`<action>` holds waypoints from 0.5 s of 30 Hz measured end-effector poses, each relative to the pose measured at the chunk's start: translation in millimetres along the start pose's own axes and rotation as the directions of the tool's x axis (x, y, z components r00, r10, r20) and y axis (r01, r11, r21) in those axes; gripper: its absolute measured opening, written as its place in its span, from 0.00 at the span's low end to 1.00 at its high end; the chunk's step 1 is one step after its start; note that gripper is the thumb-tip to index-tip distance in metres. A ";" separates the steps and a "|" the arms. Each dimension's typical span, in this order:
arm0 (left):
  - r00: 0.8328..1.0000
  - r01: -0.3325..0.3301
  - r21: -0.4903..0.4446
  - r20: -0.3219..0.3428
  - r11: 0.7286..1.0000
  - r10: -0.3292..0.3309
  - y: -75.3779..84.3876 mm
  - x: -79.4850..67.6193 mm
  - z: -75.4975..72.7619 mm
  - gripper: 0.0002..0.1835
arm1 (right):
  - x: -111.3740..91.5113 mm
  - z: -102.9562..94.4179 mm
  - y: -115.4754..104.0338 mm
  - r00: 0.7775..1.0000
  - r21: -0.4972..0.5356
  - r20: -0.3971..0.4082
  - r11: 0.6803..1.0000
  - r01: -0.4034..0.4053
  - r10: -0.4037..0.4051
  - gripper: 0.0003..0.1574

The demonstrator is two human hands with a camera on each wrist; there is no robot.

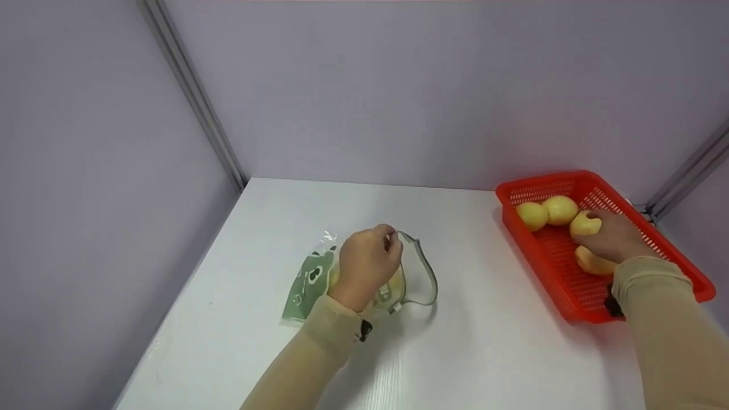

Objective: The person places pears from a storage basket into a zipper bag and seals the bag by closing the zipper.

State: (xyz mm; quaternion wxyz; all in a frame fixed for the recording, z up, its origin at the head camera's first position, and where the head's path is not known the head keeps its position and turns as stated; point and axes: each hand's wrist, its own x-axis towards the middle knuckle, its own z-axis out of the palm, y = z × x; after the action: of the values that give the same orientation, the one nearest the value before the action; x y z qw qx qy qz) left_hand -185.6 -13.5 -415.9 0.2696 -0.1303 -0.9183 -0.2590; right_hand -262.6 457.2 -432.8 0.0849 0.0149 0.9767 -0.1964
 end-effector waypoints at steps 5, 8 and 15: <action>1.000 0.007 -0.003 -0.001 1.000 -0.007 -1.8 -2.7 -1.2 0.09 | -1.7 0.5 9.9 0.996 0.006 0.072 0.998 -0.057 0.056 0.60; 1.000 -0.013 -0.002 -0.021 1.000 0.013 -1.7 -2.8 -0.9 0.09 | -2.3 -1.5 15.4 0.991 0.007 0.107 0.996 -0.083 0.082 0.65; 1.000 -0.012 0.007 -0.021 1.000 0.012 0.6 -4.6 -2.7 0.08 | -4.2 -4.1 21.0 0.961 0.053 0.213 0.980 -0.189 0.174 0.71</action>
State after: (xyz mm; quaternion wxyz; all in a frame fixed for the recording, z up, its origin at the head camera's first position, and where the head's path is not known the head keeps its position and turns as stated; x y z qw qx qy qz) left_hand -180.4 -14.9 -416.3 0.2813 -0.1323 -0.9155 -0.2555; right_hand -257.8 478.2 -436.4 0.2031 0.0872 0.9493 -0.2237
